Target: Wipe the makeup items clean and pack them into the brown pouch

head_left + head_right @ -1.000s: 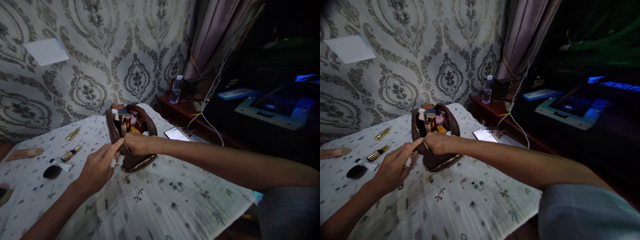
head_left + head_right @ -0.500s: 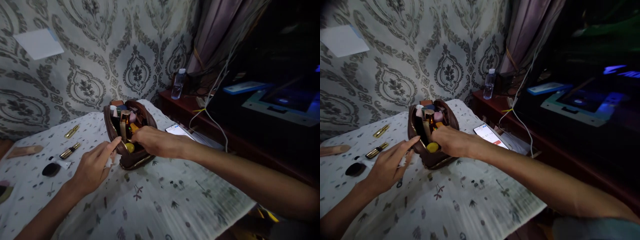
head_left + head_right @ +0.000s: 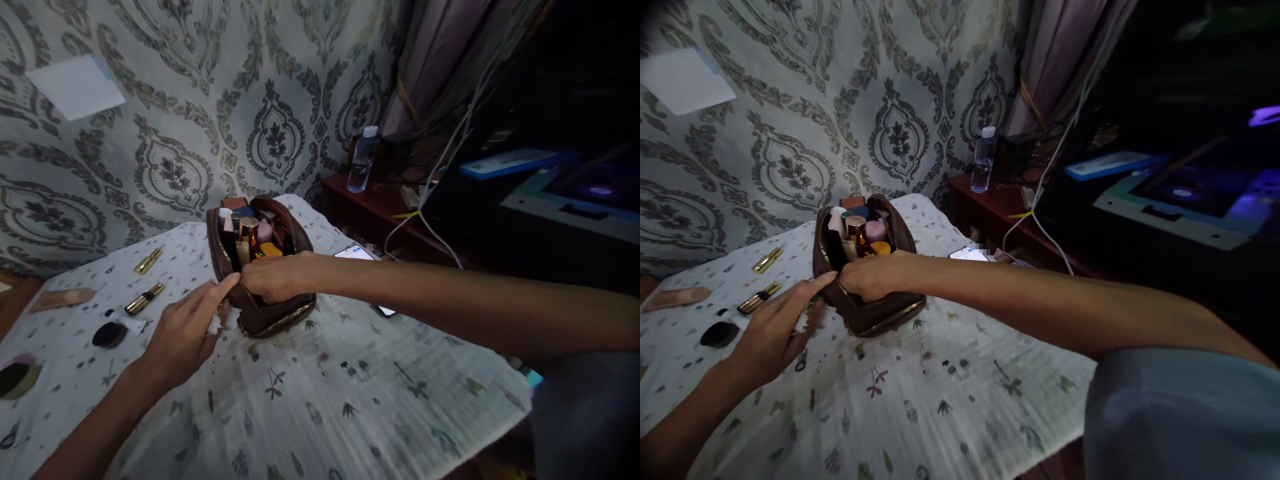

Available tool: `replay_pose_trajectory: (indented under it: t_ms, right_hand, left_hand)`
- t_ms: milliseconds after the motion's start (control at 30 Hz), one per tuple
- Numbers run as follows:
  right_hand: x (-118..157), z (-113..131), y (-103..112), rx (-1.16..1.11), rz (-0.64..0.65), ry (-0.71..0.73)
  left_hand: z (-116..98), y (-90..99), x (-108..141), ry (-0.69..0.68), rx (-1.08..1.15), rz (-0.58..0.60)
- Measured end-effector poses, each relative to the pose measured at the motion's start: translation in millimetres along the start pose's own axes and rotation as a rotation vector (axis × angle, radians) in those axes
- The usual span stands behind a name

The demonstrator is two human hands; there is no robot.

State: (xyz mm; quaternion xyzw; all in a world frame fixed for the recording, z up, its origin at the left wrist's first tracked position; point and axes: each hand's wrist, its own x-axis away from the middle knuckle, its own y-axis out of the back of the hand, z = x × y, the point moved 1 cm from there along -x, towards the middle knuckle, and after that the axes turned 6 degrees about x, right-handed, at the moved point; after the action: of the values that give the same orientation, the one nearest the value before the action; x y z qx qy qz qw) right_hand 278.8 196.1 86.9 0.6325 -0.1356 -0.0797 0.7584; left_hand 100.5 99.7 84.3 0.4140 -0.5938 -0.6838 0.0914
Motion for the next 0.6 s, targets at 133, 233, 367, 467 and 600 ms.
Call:
replay_pose_trajectory:
  t_ms: [133, 233, 367, 467, 600]
  right_hand:
    - [2, -6, -5, 0.032, -0.049, 0.075]
    - [2, -5, -4, 0.028, -0.057, 0.063]
    - [2, 0, 0, 0.070, 0.005, 0.022]
    - [2, 3, 3, 0.065, -0.008, 0.042]
    - [8, 8, 15, 0.058, 0.051, 0.036]
  left_hand:
    - [-1, 0.6, -1, 0.006, 0.026, 0.006]
    - [-2, 1.2, 0, 0.011, 0.024, 0.013]
    - [-2, 1.4, 1, 0.024, 0.016, 0.019]
    - [-2, 1.6, 1, 0.026, 0.006, 0.022]
    - [-4, 2.4, -1, 0.020, -0.022, 0.016]
